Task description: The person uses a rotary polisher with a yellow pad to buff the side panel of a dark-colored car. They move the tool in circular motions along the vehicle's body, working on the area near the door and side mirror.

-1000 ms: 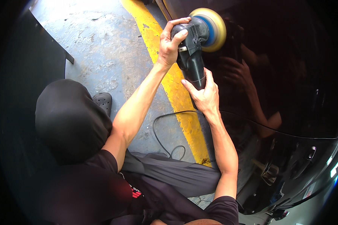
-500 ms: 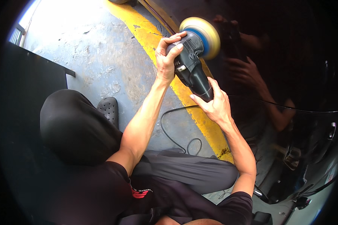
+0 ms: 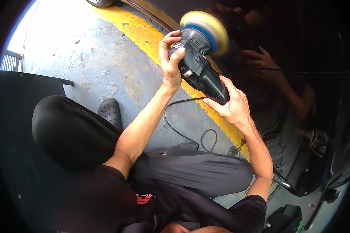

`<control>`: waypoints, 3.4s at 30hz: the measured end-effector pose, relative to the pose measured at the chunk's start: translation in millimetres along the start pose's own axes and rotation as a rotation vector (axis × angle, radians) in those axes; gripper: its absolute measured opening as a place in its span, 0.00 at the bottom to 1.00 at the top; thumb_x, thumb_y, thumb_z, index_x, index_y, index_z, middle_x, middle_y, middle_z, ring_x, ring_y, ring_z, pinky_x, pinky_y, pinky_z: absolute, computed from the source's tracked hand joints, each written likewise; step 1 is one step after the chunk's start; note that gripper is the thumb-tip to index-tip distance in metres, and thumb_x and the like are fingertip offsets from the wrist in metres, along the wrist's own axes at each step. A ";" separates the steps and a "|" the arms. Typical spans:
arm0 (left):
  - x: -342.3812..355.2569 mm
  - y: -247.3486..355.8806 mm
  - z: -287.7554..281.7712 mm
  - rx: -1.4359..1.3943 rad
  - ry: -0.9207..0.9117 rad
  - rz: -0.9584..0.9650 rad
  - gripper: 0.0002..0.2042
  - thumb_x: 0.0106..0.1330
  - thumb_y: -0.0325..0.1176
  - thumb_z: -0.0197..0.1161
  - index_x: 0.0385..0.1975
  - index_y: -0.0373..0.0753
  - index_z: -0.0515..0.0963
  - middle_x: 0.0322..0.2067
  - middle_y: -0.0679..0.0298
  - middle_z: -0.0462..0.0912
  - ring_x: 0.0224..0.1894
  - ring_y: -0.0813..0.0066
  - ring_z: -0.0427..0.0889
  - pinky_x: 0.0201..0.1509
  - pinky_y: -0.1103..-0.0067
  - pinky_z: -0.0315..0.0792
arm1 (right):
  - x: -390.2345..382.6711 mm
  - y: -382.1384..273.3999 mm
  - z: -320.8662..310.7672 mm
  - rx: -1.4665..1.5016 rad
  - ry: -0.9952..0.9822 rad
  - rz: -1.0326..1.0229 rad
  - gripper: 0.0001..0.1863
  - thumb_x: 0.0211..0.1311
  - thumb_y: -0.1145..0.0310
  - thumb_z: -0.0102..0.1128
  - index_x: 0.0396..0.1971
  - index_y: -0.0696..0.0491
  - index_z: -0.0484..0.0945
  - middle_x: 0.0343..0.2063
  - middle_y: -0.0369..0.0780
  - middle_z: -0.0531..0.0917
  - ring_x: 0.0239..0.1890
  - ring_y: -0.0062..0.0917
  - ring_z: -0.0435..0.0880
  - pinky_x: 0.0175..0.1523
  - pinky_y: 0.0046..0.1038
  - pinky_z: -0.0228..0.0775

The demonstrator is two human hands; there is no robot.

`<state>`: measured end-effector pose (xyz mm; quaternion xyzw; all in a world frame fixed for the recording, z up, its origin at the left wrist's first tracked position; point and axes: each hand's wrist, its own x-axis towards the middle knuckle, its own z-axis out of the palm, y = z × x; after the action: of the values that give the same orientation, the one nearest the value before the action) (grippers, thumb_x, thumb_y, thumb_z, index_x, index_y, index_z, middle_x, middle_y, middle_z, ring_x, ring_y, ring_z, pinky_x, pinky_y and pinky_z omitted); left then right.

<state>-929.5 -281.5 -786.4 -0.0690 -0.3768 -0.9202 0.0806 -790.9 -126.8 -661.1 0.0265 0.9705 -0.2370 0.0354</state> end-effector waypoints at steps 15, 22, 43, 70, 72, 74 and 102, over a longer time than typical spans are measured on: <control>-86.7 -15.1 30.7 0.184 -0.049 -0.091 0.28 0.59 0.42 0.77 0.55 0.38 0.74 0.63 0.54 0.71 0.65 0.61 0.73 0.75 0.64 0.66 | -83.4 45.9 -2.4 -0.034 0.043 0.042 0.42 0.54 0.56 0.85 0.64 0.62 0.76 0.51 0.52 0.89 0.54 0.45 0.91 0.62 0.38 0.80; -107.0 -42.9 21.5 0.050 0.078 -0.352 0.28 0.67 0.47 0.75 0.58 0.37 0.72 0.57 0.58 0.76 0.62 0.66 0.75 0.71 0.67 0.68 | -92.1 53.8 14.6 -0.073 0.050 0.038 0.43 0.54 0.55 0.86 0.65 0.62 0.77 0.55 0.54 0.88 0.56 0.46 0.91 0.61 0.38 0.81; -94.2 -104.3 -23.0 -0.210 0.099 -0.434 0.10 0.71 0.34 0.64 0.47 0.41 0.75 0.51 0.62 0.78 0.55 0.72 0.74 0.68 0.73 0.66 | -78.6 80.9 64.3 -0.228 0.077 0.022 0.45 0.54 0.50 0.85 0.69 0.52 0.73 0.59 0.50 0.86 0.54 0.48 0.91 0.57 0.45 0.84; -53.3 -95.4 -41.7 -0.251 0.149 -0.419 0.07 0.68 0.33 0.61 0.41 0.38 0.78 0.45 0.59 0.83 0.51 0.71 0.79 0.65 0.72 0.70 | -44.8 68.0 73.0 -0.225 -0.001 0.027 0.47 0.55 0.46 0.84 0.69 0.54 0.71 0.60 0.52 0.84 0.56 0.51 0.89 0.57 0.48 0.82; -52.4 -92.7 -41.1 -0.224 0.142 -0.415 0.07 0.68 0.32 0.62 0.41 0.38 0.78 0.45 0.59 0.83 0.51 0.71 0.79 0.65 0.73 0.69 | -42.6 67.1 74.3 -0.230 -0.003 0.029 0.47 0.55 0.46 0.83 0.69 0.54 0.70 0.61 0.52 0.84 0.57 0.50 0.88 0.58 0.48 0.82; -52.8 -93.6 -42.1 -0.191 0.146 -0.393 0.07 0.68 0.32 0.62 0.41 0.37 0.78 0.45 0.60 0.83 0.51 0.71 0.79 0.66 0.73 0.69 | -42.8 69.7 77.6 -0.241 -0.010 0.022 0.47 0.56 0.47 0.83 0.69 0.55 0.70 0.62 0.52 0.83 0.58 0.49 0.88 0.59 0.47 0.82; -0.9 -87.5 -57.9 -0.135 0.163 -0.389 0.06 0.69 0.33 0.60 0.41 0.39 0.77 0.46 0.60 0.85 0.50 0.72 0.80 0.62 0.73 0.73 | 12.5 51.8 84.8 -0.196 -0.054 0.045 0.50 0.55 0.45 0.84 0.71 0.57 0.70 0.61 0.52 0.84 0.58 0.50 0.88 0.60 0.46 0.82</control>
<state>-950.0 -260.7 -887.2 0.0743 -0.3127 -0.9441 -0.0729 -795.0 -119.7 -760.9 0.0384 0.9869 -0.1409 0.0692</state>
